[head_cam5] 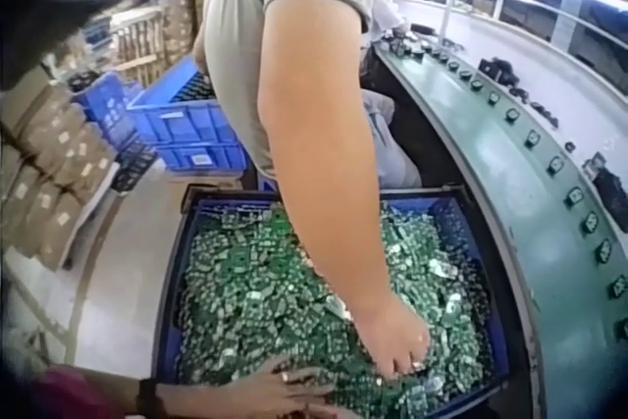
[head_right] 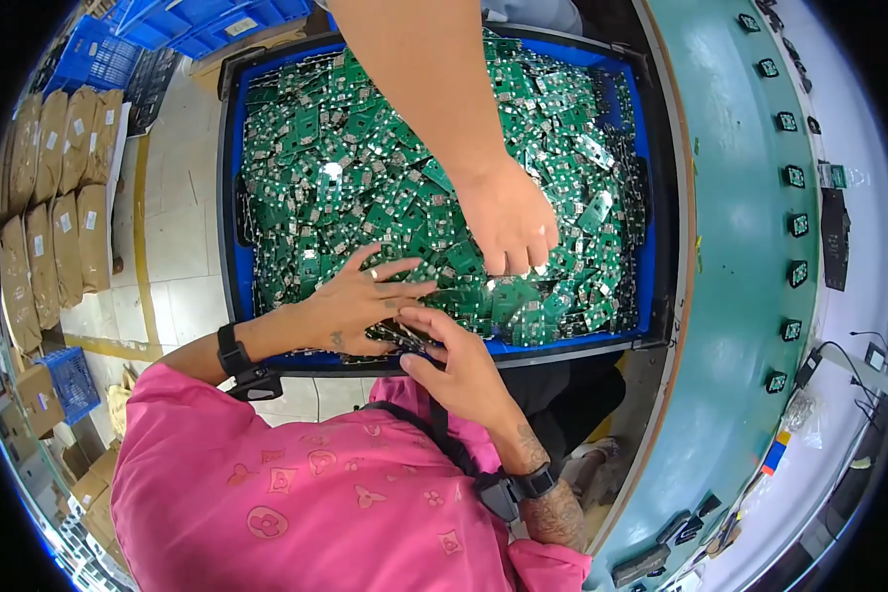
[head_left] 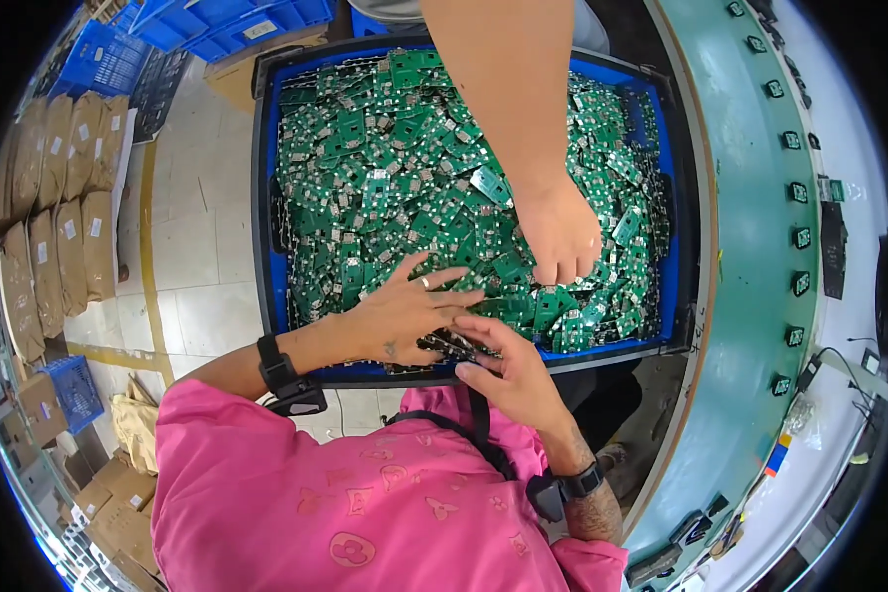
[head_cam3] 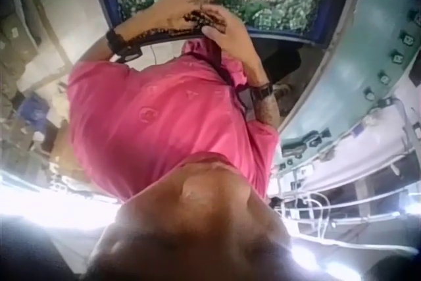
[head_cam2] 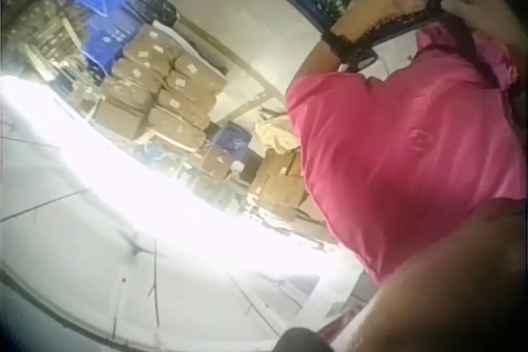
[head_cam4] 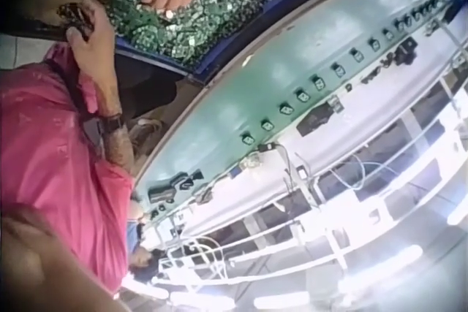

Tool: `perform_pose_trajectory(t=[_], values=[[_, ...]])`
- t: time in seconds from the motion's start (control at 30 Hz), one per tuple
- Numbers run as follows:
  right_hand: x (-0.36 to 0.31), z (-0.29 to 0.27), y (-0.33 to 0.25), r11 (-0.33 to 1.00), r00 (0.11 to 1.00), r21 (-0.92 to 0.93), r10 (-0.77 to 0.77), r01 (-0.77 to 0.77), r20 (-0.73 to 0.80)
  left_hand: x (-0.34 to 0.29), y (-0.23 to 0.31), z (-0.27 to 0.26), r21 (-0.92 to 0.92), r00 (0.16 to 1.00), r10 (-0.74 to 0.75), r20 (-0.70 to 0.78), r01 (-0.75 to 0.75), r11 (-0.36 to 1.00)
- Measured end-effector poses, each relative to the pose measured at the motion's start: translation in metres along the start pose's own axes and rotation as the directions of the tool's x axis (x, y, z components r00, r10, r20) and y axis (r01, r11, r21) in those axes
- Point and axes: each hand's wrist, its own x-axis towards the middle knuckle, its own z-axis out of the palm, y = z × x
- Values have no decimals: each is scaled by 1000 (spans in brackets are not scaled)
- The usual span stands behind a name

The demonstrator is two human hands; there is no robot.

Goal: Assembling electronic circuit boards into plastic housings on a production line.

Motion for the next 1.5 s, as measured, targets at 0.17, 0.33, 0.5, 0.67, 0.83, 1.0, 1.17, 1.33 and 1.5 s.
perform_pose_trajectory(t=[0.17,0.33,0.5,0.67,0.83,1.0,1.17,1.33,1.5], values=[[8,1,6,987,913,-147,5,-71,-407,-27,-2,9,-128,1000,19,-16,-21,991],[4,12,6,736,943,-632,-333,243,-25,-45,4,11,-145,965,31,-260,-70,987],[25,18,12,917,949,-286,-310,280,-65,-31,13,-10,-474,878,-406,-254,254,843],[22,18,17,957,936,-114,-287,268,-203,0,29,-42,-528,868,-426,-255,244,813],[1,0,5,924,920,256,-189,285,-344,35,57,-60,-709,858,-496,-131,269,652],[-90,-48,-15,880,565,-61,-354,471,-746,141,128,-68,-851,947,-318,-47,129,509],[-228,-125,47,841,-182,-274,-212,466,-960,313,267,15,-817,948,314,54,-139,560],[-356,-161,127,989,-498,-87,-16,119,-867,402,400,162,-880,744,604,286,-45,472],[-391,-172,160,931,-673,165,-106,-326,-732,397,466,172,-485,813,581,28,-498,719]])
